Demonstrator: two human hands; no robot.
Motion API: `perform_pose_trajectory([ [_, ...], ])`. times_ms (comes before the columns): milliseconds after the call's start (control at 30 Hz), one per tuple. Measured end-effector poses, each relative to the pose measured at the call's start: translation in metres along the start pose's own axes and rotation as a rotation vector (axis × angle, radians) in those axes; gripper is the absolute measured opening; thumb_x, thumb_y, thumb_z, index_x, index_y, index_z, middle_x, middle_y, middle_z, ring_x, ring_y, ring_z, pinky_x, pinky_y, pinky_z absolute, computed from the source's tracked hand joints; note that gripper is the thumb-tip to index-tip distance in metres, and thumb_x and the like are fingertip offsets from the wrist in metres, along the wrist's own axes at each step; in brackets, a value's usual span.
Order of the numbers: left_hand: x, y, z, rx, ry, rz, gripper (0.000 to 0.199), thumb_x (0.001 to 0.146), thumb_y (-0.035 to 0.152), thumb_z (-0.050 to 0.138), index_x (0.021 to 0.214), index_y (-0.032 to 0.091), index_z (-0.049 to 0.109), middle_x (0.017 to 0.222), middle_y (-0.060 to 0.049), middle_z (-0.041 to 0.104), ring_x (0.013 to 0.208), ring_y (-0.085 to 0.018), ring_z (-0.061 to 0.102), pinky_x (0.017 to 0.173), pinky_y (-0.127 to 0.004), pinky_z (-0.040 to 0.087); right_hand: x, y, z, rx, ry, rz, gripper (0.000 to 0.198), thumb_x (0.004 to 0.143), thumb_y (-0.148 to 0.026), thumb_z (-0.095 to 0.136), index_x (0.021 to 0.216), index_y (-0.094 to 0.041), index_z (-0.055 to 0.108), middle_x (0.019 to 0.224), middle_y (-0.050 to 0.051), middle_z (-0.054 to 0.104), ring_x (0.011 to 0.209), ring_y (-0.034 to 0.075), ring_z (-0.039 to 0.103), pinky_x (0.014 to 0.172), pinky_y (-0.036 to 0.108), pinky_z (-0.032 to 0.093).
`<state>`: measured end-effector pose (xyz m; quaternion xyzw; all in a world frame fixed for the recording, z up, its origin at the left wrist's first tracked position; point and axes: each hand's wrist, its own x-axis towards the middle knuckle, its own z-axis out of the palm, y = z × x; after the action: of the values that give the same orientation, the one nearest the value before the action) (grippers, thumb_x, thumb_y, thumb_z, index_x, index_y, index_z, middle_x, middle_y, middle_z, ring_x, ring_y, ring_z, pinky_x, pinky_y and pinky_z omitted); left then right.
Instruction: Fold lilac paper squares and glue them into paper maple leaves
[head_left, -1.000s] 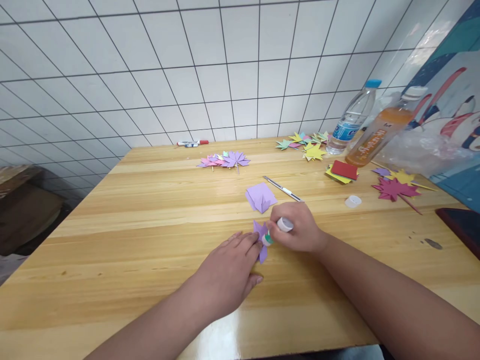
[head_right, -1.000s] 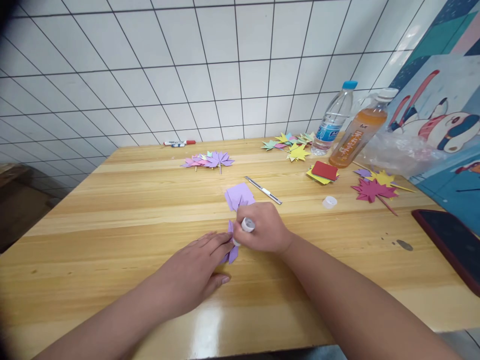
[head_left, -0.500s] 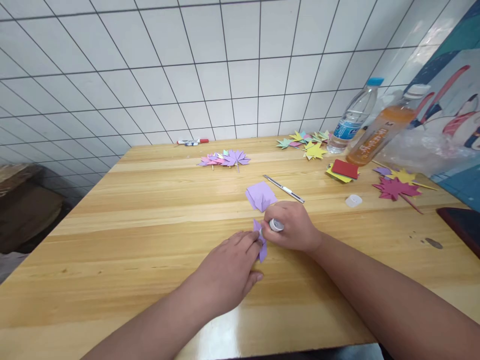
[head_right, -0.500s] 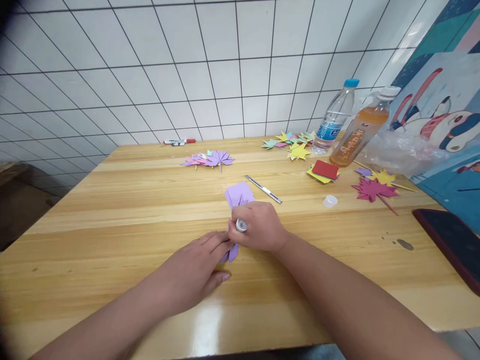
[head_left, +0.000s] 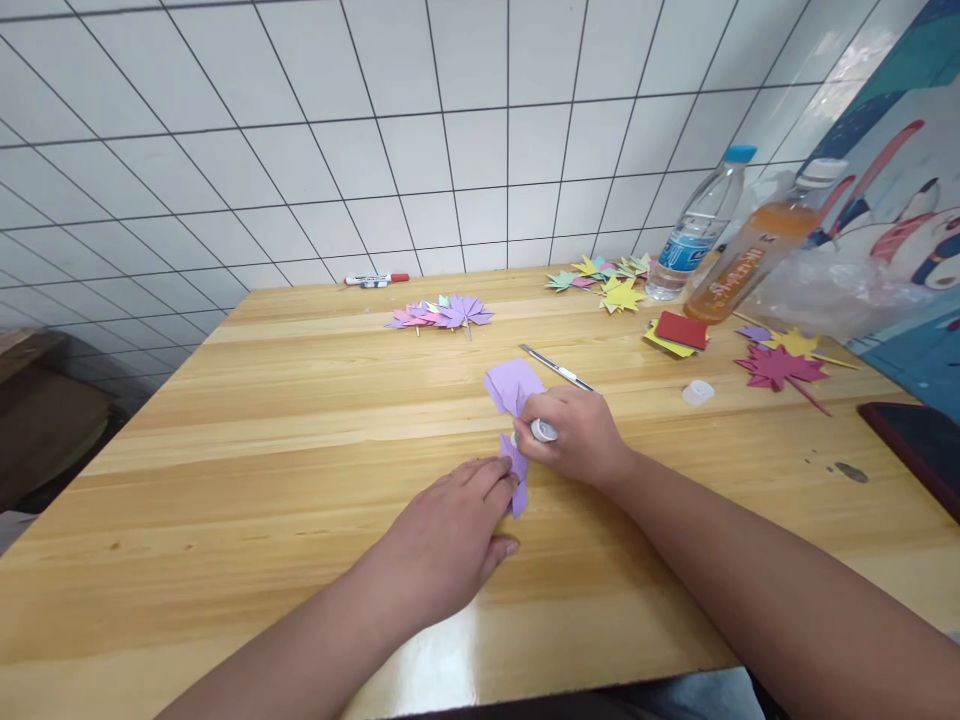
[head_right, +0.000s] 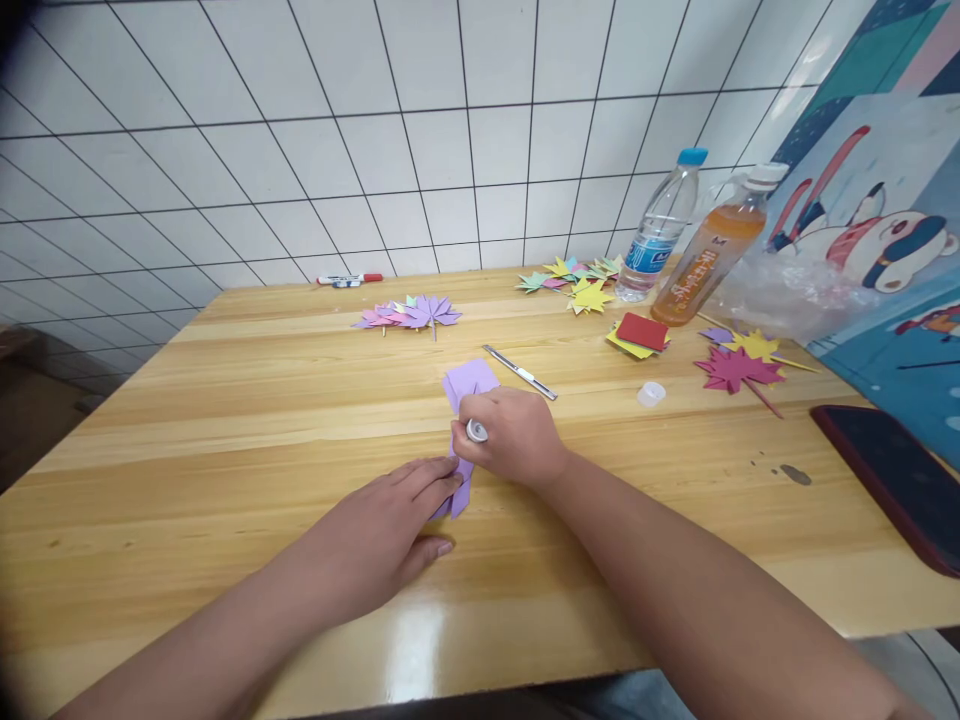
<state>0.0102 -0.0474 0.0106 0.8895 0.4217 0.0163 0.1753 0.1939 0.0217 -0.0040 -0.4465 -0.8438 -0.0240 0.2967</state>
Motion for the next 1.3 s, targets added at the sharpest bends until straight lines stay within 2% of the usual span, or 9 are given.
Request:
perform_pose_trajectory([
  [100, -0.001, 0.000, 0.000, 0.013, -0.002, 0.000, 0.045, 0.081, 0.033, 0.052, 0.123, 0.021, 0.044, 0.128, -0.006, 0.047, 0.118, -0.024, 0.041, 0.100, -0.039, 0.034, 0.001, 0.003, -0.002, 0.180, 0.078, 0.096, 0.018, 0.078, -0.030, 0.053, 0.064, -0.019, 0.058, 0.063, 0.001, 0.061, 0.063, 0.013, 0.055, 0.061, 0.024, 0.036],
  [233, 0.000, -0.001, -0.001, 0.008, 0.017, 0.002, 0.045, 0.080, 0.034, 0.053, 0.123, 0.021, 0.044, 0.128, -0.006, 0.047, 0.117, -0.023, 0.041, 0.100, -0.038, 0.034, 0.002, 0.012, -0.004, 0.780, 0.226, 0.417, 0.025, 0.082, -0.041, 0.050, 0.076, -0.019, 0.059, 0.058, -0.002, 0.054, 0.049, 0.010, 0.047, 0.050, 0.022, 0.038],
  [433, 0.003, -0.001, -0.004, 0.005, 0.041, -0.012, 0.034, 0.080, 0.030, 0.054, 0.113, 0.023, 0.052, 0.114, -0.005, 0.055, 0.105, -0.024, 0.048, 0.091, -0.040, 0.040, 0.009, 0.025, 0.003, 1.642, 0.117, 0.744, 0.044, 0.083, -0.057, 0.039, 0.095, -0.020, 0.060, 0.037, -0.010, 0.028, 0.032, 0.007, 0.022, 0.034, 0.018, 0.031],
  [533, 0.004, -0.001, -0.006, -0.012, 0.055, 0.007, 0.031, 0.079, 0.034, 0.056, 0.108, 0.024, 0.055, 0.108, -0.004, 0.057, 0.100, -0.024, 0.049, 0.088, -0.040, 0.041, 0.010, 0.027, 0.002, 1.901, 0.046, 0.821, 0.028, 0.082, -0.046, 0.050, 0.089, -0.020, 0.060, 0.042, -0.009, 0.038, 0.036, 0.006, 0.034, 0.038, 0.016, 0.037],
  [633, 0.004, -0.002, -0.007, -0.036, 0.075, 0.029, 0.029, 0.079, 0.038, 0.056, 0.104, 0.023, 0.057, 0.104, -0.004, 0.058, 0.097, -0.023, 0.049, 0.087, -0.039, 0.041, 0.007, 0.028, 0.000, 2.029, -0.041, 0.807, 0.017, 0.081, -0.029, 0.057, 0.095, -0.021, 0.058, 0.071, -0.002, 0.061, 0.061, 0.008, 0.058, 0.053, 0.016, 0.048],
  [833, 0.004, -0.004, -0.007, -0.058, 0.101, 0.042, 0.027, 0.079, 0.037, 0.056, 0.103, 0.024, 0.057, 0.105, -0.003, 0.058, 0.096, -0.022, 0.051, 0.086, -0.037, 0.042, 0.001, 0.021, -0.003, 2.087, -0.503, 0.587, 0.028, 0.080, -0.025, 0.059, 0.106, -0.013, 0.057, 0.090, 0.005, 0.058, 0.078, 0.012, 0.058, 0.074, 0.031, 0.053],
  [900, 0.004, -0.004, -0.007, -0.060, 0.108, 0.041, 0.026, 0.080, 0.037, 0.055, 0.103, 0.024, 0.058, 0.103, -0.003, 0.059, 0.095, -0.021, 0.051, 0.085, -0.036, 0.042, 0.001, 0.017, -0.005, 2.088, -0.515, 0.537, 0.032, 0.079, -0.027, 0.061, 0.108, -0.014, 0.057, 0.093, 0.005, 0.057, 0.079, 0.012, 0.057, 0.079, 0.035, 0.050],
  [1033, 0.004, -0.004, -0.010, -0.041, 0.100, 0.040, 0.024, 0.084, 0.034, 0.050, 0.103, 0.023, 0.059, 0.100, -0.004, 0.060, 0.093, -0.020, 0.054, 0.084, -0.034, 0.043, 0.006, 0.018, -0.006, 1.880, -0.174, 0.504, 0.041, 0.074, -0.027, 0.065, 0.114, -0.023, 0.054, 0.102, 0.004, 0.059, 0.090, 0.014, 0.057, 0.091, 0.036, 0.042],
  [1300, 0.004, -0.005, -0.009, -0.010, 0.088, 0.042, 0.024, 0.086, 0.030, 0.046, 0.105, 0.025, 0.059, 0.106, -0.004, 0.060, 0.096, -0.020, 0.055, 0.085, -0.034, 0.043, 0.014, 0.068, 0.010, 0.895, 0.333, 0.565, 0.039, 0.076, -0.030, 0.057, 0.114, -0.022, 0.049, 0.115, 0.007, 0.057, 0.108, 0.020, 0.052, 0.094, 0.042, 0.039],
])
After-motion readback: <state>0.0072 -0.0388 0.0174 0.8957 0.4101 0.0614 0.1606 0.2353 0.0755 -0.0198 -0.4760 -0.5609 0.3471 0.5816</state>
